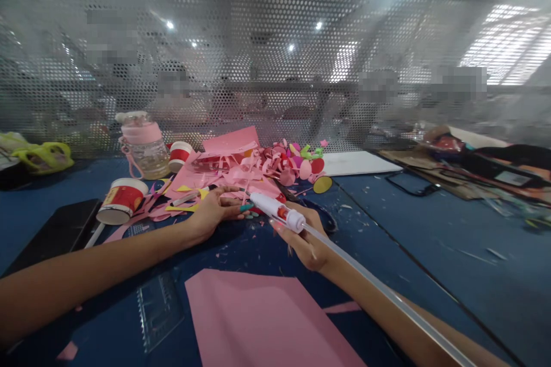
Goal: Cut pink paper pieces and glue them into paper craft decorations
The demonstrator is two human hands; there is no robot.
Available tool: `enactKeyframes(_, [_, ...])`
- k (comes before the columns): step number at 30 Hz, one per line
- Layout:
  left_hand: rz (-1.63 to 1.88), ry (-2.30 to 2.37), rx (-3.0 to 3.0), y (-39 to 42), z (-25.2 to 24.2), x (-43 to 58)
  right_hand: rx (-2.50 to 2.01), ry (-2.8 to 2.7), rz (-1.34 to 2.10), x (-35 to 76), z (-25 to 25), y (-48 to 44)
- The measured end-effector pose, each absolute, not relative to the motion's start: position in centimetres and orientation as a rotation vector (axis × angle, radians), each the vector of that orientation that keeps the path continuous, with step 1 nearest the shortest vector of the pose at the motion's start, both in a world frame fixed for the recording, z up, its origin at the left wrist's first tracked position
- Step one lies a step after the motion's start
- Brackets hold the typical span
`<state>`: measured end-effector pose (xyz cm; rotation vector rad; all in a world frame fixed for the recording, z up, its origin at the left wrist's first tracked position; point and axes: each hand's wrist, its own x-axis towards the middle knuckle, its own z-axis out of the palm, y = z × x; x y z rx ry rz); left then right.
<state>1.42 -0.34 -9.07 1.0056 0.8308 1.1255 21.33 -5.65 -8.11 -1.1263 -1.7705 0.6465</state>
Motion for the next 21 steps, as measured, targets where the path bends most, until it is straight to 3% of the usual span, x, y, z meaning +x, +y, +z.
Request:
enactKeyframes(17, [1.150, 0.882, 0.938, -0.43, -8.70, 1.65, -1.100, -1.848, 0.665, 21.40, -7.57, -5.61])
enactKeyframes(21, [1.161, 0.844, 0.955, -0.31, -9.04, 1.53, -1.048, -1.919, 0.493, 21.70, -7.41, -5.55])
